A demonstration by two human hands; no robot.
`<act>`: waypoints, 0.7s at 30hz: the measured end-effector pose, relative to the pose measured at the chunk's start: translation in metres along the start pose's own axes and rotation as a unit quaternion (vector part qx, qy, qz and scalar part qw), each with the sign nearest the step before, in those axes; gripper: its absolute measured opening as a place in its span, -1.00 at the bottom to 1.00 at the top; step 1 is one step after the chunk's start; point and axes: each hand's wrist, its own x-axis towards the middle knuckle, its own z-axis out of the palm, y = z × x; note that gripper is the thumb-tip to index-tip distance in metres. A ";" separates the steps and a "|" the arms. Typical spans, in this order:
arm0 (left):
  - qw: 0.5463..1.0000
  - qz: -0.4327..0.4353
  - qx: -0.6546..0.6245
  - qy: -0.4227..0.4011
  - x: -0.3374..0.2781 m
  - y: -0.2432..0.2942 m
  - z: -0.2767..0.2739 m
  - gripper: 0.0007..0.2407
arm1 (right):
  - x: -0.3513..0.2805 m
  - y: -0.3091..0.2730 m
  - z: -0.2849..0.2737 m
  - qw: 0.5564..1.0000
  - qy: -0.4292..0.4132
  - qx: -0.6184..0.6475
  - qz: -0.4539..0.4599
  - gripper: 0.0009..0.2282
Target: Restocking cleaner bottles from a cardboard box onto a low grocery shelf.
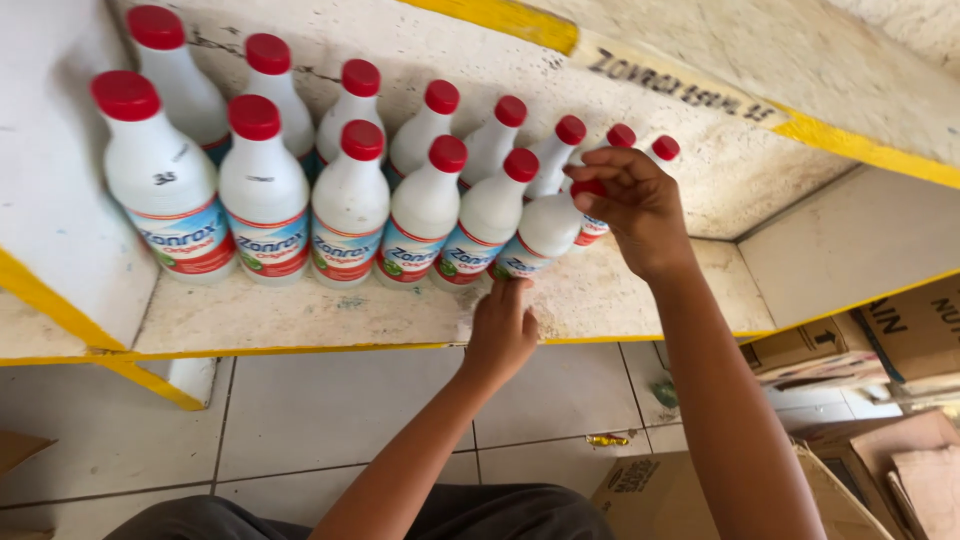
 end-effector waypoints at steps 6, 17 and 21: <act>0.999 0.001 0.033 0.005 0.007 0.014 -0.007 -0.60 | -0.019 -0.014 0.011 0.998 0.031 -0.050 -0.020 -0.66; 0.990 0.035 -0.032 -0.133 -0.036 0.036 0.012 -0.58 | -0.270 -0.080 -0.093 0.899 0.109 -0.419 0.056 -0.63; 0.965 -0.021 -0.098 -0.244 -0.053 0.123 0.046 -0.63 | -0.401 -0.098 -0.139 0.868 0.208 -0.428 0.143 -0.69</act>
